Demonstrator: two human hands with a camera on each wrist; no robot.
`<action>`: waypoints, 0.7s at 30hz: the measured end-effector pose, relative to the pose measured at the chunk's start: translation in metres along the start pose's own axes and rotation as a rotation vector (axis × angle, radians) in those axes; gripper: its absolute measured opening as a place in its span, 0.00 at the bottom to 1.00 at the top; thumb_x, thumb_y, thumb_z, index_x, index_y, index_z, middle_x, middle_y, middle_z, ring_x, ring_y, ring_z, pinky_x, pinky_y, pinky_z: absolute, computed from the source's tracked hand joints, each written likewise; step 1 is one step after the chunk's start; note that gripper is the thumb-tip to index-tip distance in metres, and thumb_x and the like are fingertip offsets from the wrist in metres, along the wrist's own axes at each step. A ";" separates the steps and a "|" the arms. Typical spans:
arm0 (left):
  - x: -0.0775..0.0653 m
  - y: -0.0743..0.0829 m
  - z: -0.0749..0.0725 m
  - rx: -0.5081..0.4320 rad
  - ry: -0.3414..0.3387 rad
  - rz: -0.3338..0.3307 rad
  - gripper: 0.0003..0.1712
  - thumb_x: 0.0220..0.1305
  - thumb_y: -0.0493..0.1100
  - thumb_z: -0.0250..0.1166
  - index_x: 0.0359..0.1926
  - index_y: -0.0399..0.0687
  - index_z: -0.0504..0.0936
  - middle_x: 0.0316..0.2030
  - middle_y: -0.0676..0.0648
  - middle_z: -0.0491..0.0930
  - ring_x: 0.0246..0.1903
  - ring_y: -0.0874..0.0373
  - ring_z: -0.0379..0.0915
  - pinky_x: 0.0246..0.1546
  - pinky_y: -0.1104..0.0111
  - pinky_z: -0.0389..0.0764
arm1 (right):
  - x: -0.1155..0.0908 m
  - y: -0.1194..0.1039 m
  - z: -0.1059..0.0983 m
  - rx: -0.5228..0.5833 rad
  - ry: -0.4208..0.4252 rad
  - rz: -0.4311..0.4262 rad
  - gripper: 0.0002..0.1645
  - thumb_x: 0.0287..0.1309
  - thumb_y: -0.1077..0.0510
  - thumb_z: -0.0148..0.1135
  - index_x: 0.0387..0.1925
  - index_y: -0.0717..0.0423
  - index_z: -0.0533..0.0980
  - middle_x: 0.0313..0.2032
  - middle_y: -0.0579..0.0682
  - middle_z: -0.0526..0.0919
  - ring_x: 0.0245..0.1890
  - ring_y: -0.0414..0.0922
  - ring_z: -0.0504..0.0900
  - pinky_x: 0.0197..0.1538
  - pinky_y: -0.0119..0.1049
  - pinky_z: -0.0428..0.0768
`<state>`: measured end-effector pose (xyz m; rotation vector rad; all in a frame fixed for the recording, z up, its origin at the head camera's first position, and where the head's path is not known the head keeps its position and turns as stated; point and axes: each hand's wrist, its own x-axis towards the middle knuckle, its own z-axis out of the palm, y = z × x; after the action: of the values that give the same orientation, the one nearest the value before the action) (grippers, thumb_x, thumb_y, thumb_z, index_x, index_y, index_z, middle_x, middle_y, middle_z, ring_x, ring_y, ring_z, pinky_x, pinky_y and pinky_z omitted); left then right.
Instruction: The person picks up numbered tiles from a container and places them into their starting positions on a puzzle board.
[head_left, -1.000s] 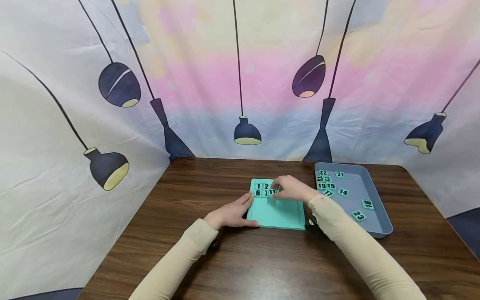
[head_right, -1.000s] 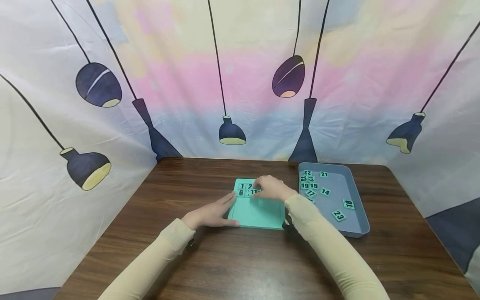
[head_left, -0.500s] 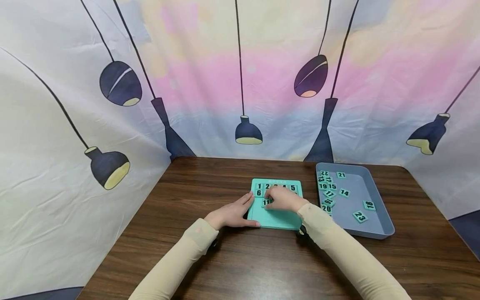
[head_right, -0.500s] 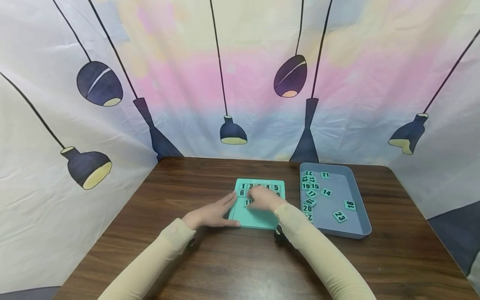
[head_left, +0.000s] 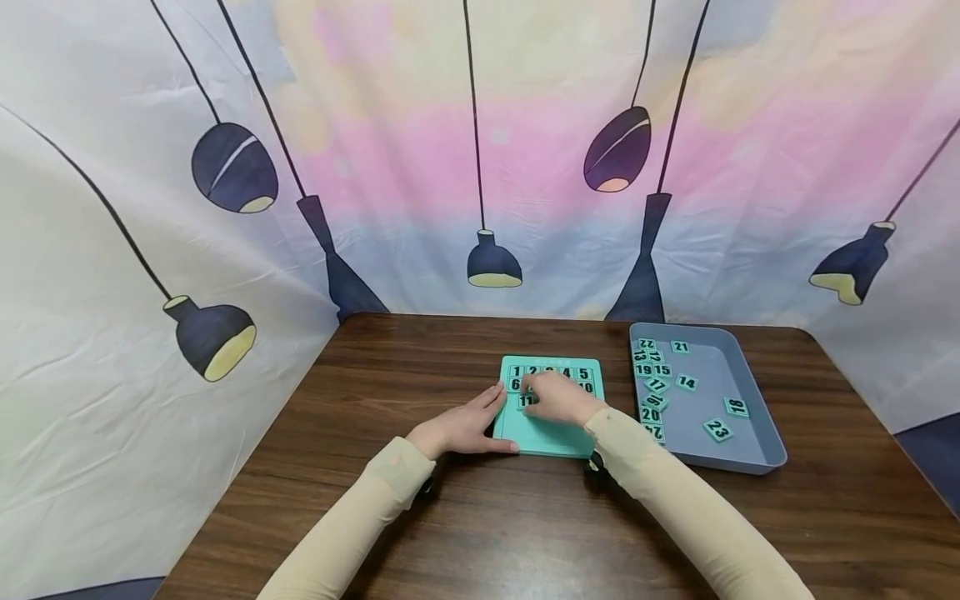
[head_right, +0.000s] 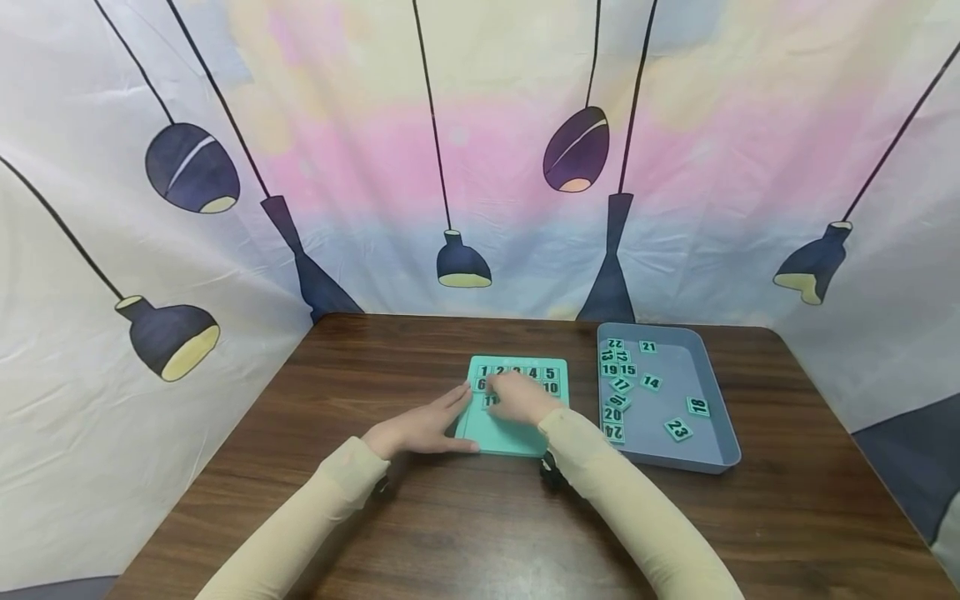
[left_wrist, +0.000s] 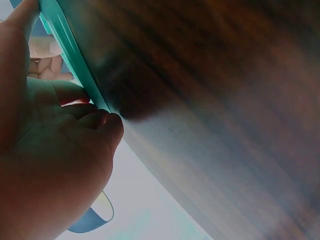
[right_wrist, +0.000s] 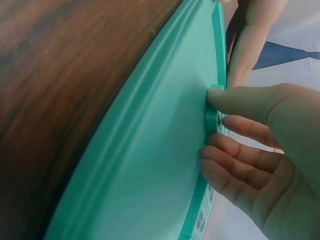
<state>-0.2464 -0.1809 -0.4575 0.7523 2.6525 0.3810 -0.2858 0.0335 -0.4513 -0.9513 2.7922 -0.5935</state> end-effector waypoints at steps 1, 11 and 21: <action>0.000 0.000 0.000 -0.005 0.002 0.003 0.59 0.66 0.73 0.57 0.81 0.46 0.41 0.81 0.46 0.34 0.78 0.52 0.38 0.70 0.54 0.61 | 0.001 -0.001 0.001 0.008 0.008 0.000 0.18 0.64 0.58 0.70 0.53 0.60 0.80 0.28 0.46 0.81 0.24 0.39 0.74 0.36 0.39 0.76; 0.000 -0.001 0.000 -0.017 0.007 0.004 0.59 0.66 0.73 0.58 0.81 0.47 0.41 0.81 0.47 0.34 0.78 0.50 0.40 0.69 0.53 0.64 | 0.009 -0.009 0.005 0.053 0.030 0.007 0.16 0.64 0.57 0.70 0.51 0.57 0.80 0.27 0.44 0.79 0.24 0.39 0.74 0.33 0.37 0.75; 0.000 0.001 -0.002 -0.014 0.003 0.002 0.59 0.67 0.73 0.57 0.81 0.49 0.39 0.81 0.47 0.34 0.78 0.51 0.39 0.70 0.53 0.62 | 0.013 -0.009 0.006 0.073 0.029 0.015 0.15 0.63 0.57 0.71 0.51 0.54 0.81 0.29 0.44 0.79 0.26 0.39 0.74 0.34 0.38 0.75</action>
<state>-0.2465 -0.1807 -0.4552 0.7509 2.6490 0.4011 -0.2892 0.0172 -0.4525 -0.9144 2.7785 -0.7074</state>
